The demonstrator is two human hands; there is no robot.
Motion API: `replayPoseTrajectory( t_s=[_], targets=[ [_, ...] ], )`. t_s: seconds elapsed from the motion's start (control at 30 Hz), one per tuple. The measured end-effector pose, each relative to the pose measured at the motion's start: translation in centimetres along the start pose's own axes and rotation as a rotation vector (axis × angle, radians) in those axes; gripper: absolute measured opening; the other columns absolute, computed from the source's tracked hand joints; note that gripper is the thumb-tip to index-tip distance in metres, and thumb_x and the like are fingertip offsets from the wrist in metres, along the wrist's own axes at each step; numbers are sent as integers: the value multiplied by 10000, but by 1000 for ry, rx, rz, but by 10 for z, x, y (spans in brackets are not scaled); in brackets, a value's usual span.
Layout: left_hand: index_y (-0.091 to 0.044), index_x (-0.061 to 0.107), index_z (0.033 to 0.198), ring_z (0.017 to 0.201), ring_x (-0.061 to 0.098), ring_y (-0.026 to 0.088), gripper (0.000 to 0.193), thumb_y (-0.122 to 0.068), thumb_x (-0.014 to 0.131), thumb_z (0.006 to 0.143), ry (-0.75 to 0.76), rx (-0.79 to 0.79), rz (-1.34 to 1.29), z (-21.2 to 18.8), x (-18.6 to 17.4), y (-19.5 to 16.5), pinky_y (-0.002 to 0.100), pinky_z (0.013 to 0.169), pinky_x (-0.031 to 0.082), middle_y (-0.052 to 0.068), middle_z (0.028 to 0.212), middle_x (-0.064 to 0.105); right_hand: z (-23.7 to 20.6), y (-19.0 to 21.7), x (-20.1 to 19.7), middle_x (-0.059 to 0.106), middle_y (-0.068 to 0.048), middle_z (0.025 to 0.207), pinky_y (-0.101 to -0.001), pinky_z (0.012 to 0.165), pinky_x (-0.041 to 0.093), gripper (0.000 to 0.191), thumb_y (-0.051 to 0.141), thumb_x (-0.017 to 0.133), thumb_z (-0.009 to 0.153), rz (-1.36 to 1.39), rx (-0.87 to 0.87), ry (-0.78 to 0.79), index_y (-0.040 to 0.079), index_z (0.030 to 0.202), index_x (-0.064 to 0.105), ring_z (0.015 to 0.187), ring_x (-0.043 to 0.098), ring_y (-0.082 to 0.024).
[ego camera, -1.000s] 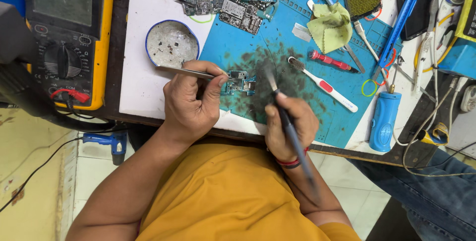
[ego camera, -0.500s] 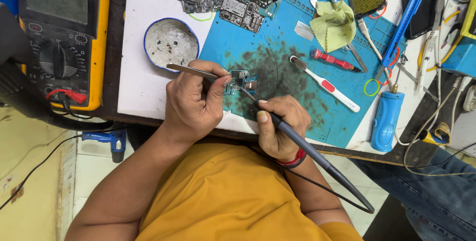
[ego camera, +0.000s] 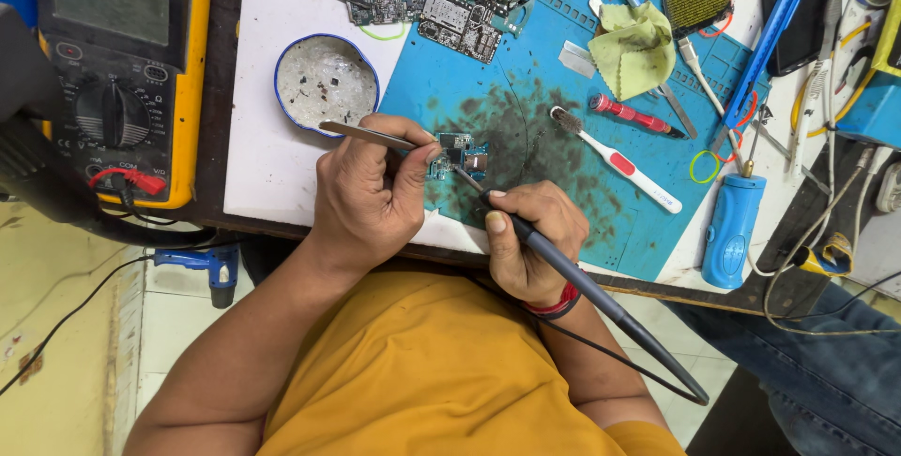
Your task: The person repairs a small circuit board at a workbench. They hold the board with tweezers while heating it with a hot air gun, dip the board into a small container of flux, and then work on the board with a handheld probe tool, repositioning it repeatedly on the anti-static mat.
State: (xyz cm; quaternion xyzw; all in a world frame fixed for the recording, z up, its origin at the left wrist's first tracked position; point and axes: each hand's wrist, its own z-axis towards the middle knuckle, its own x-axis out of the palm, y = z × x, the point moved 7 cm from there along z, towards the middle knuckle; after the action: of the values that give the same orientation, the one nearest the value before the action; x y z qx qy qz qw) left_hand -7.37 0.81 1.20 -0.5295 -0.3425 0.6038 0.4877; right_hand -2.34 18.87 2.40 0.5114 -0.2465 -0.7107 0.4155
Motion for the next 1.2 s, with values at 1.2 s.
replayPoseTrajectory(
  t_s=[1.2],
  targets=[
    [-12,602,1067,642,637,92,107,-49,699,1040,2,-38,-8,1,0,-1,249,577,497,46,815,672,4,5,-2,678,-117,820,-332,667,502,86,59,711,936,8,2,-12,13,986,659,701,657,-256]
  ],
)
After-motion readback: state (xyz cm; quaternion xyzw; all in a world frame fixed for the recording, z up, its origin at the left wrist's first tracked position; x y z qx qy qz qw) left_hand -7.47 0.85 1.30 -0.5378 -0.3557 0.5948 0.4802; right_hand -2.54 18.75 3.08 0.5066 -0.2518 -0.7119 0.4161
